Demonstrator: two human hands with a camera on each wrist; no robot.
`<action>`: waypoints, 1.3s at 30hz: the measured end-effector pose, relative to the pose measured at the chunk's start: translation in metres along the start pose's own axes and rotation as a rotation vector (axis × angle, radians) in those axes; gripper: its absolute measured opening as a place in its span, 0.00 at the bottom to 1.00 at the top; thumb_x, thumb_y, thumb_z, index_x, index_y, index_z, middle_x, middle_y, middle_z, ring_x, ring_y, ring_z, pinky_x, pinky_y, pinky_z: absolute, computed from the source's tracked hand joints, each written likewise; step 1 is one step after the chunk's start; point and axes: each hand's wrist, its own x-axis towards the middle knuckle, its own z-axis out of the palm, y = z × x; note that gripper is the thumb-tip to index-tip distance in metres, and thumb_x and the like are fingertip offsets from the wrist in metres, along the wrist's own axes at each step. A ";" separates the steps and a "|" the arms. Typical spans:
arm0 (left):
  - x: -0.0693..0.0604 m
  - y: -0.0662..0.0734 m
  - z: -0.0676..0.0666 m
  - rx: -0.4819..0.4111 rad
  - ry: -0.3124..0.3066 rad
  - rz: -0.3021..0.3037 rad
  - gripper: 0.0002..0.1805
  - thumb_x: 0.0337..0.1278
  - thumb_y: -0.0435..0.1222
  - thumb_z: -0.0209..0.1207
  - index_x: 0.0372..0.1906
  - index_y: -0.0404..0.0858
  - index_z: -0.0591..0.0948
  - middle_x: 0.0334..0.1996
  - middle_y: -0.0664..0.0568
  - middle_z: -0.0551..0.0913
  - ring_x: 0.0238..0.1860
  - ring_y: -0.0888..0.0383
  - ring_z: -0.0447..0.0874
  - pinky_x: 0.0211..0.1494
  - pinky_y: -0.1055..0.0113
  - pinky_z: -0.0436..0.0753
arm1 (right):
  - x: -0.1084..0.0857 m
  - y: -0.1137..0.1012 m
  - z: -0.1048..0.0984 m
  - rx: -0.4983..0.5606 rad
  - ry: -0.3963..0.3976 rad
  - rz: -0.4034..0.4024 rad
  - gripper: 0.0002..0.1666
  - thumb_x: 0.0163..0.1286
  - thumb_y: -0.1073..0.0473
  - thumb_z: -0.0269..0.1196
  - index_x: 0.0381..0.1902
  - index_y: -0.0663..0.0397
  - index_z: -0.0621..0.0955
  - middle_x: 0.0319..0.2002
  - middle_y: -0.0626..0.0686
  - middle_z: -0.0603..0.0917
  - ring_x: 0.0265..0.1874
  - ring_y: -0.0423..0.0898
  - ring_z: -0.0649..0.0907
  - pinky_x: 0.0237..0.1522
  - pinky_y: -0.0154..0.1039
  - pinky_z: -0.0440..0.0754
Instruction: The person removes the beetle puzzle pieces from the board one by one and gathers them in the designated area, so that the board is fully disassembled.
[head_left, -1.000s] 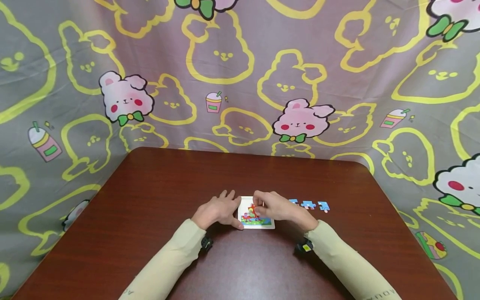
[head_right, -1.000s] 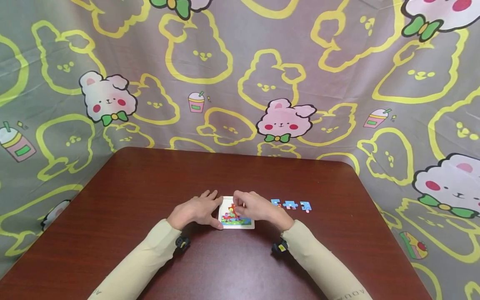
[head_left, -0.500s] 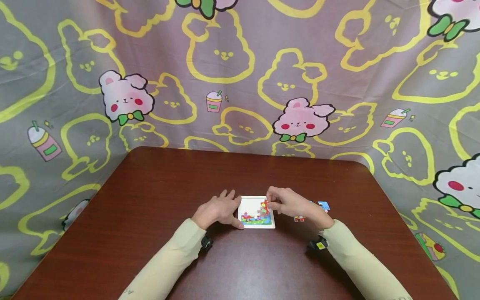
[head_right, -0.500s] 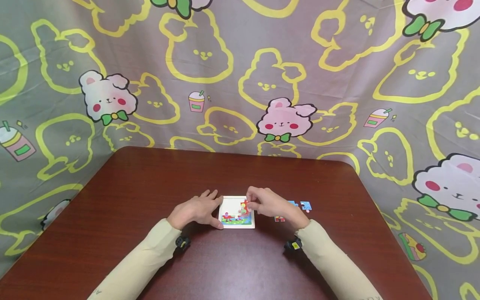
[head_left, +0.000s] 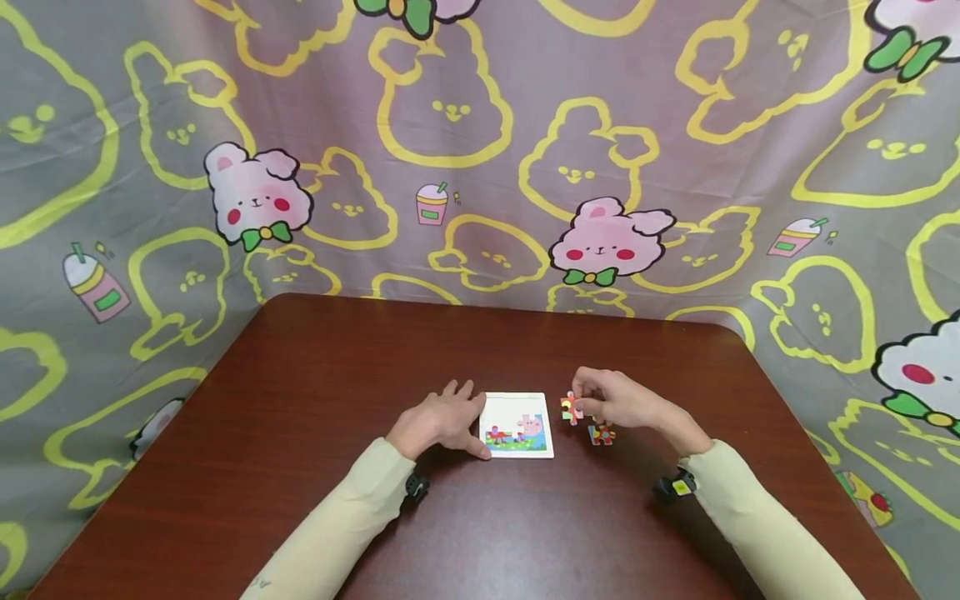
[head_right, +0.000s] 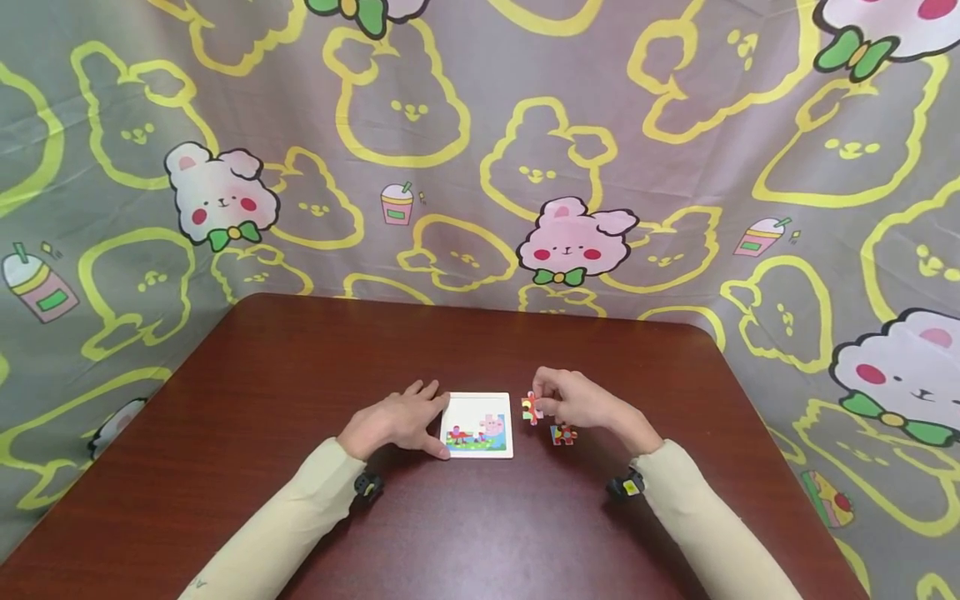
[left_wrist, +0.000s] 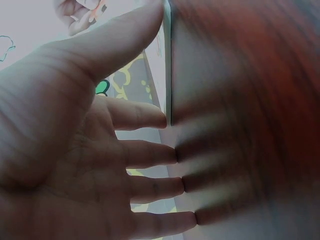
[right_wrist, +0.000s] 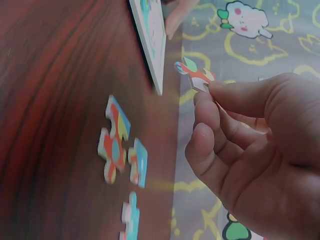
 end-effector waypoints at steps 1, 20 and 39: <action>0.000 0.000 0.000 0.001 0.001 0.001 0.54 0.48 0.63 0.65 0.76 0.42 0.59 0.77 0.40 0.53 0.78 0.38 0.49 0.73 0.40 0.61 | -0.002 0.001 -0.002 0.001 -0.002 0.004 0.06 0.70 0.61 0.62 0.37 0.50 0.74 0.26 0.58 0.81 0.19 0.46 0.79 0.21 0.35 0.77; -0.002 0.001 0.000 -0.018 0.005 0.001 0.54 0.47 0.63 0.66 0.76 0.42 0.60 0.77 0.41 0.55 0.77 0.39 0.51 0.73 0.41 0.61 | -0.040 0.026 -0.032 -0.023 -0.124 0.150 0.05 0.70 0.65 0.61 0.35 0.54 0.74 0.24 0.53 0.78 0.18 0.44 0.77 0.20 0.39 0.78; -0.001 0.000 -0.001 -0.006 -0.011 -0.001 0.54 0.48 0.64 0.65 0.77 0.43 0.59 0.78 0.41 0.53 0.78 0.39 0.50 0.73 0.42 0.62 | -0.049 0.053 -0.028 0.061 -0.266 0.235 0.05 0.70 0.66 0.60 0.33 0.57 0.75 0.25 0.54 0.81 0.17 0.44 0.79 0.19 0.41 0.81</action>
